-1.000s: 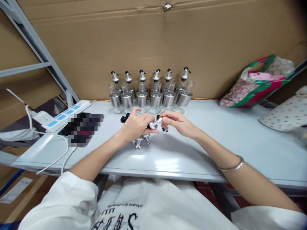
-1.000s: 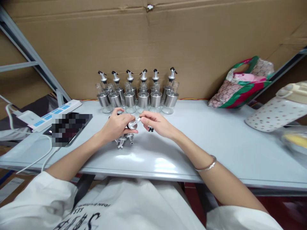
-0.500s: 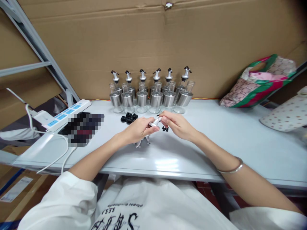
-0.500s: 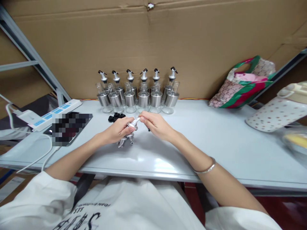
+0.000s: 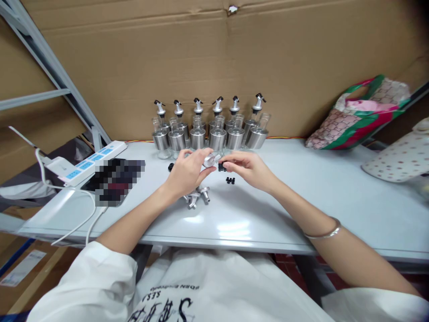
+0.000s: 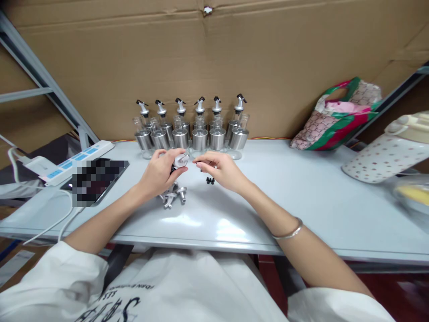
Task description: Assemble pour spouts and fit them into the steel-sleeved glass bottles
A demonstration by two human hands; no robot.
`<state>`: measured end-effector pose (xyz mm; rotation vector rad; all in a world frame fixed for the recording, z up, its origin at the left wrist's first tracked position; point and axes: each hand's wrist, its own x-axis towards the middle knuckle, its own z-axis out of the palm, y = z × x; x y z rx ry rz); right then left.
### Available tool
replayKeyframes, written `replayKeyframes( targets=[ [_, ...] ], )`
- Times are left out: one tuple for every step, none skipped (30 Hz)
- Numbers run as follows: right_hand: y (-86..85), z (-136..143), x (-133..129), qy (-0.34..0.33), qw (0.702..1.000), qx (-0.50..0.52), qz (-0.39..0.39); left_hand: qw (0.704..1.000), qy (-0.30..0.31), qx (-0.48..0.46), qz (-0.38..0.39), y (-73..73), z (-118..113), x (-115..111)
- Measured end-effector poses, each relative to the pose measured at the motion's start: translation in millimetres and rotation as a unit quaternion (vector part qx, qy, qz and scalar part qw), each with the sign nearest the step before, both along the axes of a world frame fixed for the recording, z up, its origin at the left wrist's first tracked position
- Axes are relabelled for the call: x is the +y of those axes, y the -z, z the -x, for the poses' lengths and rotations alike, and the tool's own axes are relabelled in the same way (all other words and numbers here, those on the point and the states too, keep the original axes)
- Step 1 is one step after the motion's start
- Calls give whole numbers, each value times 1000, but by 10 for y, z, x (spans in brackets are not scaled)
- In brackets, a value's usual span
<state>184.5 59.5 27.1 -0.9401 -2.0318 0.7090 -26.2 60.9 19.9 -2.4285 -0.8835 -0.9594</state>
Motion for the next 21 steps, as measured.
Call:
replayKeyframes(
  targets=[
    [2, -12, 19, 7, 1000, -3, -12, 1000, -2, -8, 4, 1, 1, -3],
    [2, -27, 37, 14, 1000, -14, -24, 1000, -3, -12, 11, 2, 2, -5],
    [2, -44, 53, 21, 999, -33, -36, 1000, -4, -14, 19, 3, 2, -7],
    [1, -63, 67, 26, 997, -59, -46, 999, -6, -15, 28, 3, 3, -9],
    [1, -84, 81, 30, 994, -88, -58, 999, -8, -17, 36, 3, 2, -11],
    [2, -107, 93, 34, 990, -119, -69, 999, -9, -18, 41, 2, 2, -14],
    [5, -130, 106, 39, 985, -150, -78, 999, -10, -18, 42, 0, 1, -17],
    [8, -153, 119, 46, 979, -179, -85, 999, -11, -18, 42, -2, 0, -21],
    [13, -174, 133, 55, 973, -206, -89, 999, -12, -17, 40, -4, -2, -26],
    [19, -193, 146, 65, 967, -228, -91, 999, -12, -15, 38, -5, -3, -31],
    [26, -209, 159, 76, 962, -246, -89, 999, -12, -14, 38, -7, -5, -37],
    [34, -222, 171, 86, 958, -260, -82, 999, -13, -12, 40, -9, -6, -43],
    [43, -231, 183, 96, 955, -271, -73, 999, -13, -11, 43, -11, -7, -48],
    [53, -238, 196, 104, 952, -282, -62, 999, -15, -9, 47, -12, -7, -53],
    [64, -244, 208, 108, 949, -291, -52, 999, -17, -7, 50, -14, -6, -57],
    [77, -248, 220, 107, 947, -299, -46, 998, -19, -5, 52, -15, -6, -60],
    [91, -251, 232, 99, 946, -305, -44, 998, -21, -3, 52, -16, -5, -62],
    [105, -254, 244, 88, 946, -310, -44, 998, -22, -1, 51, -17, -4, -63],
    [118, -255, 255, 74, 946, -313, -41, 999, -22, -1, 49, -17, -2, -64],
    [129, -256, 264, 61, 946, -316, -32, 999, -21, -1, 46, -18, -1, -63],
    [138, -254, 271, 50, 947, -317, -18, 999, -20, -2, 45, -19, 0, -62]
  ],
)
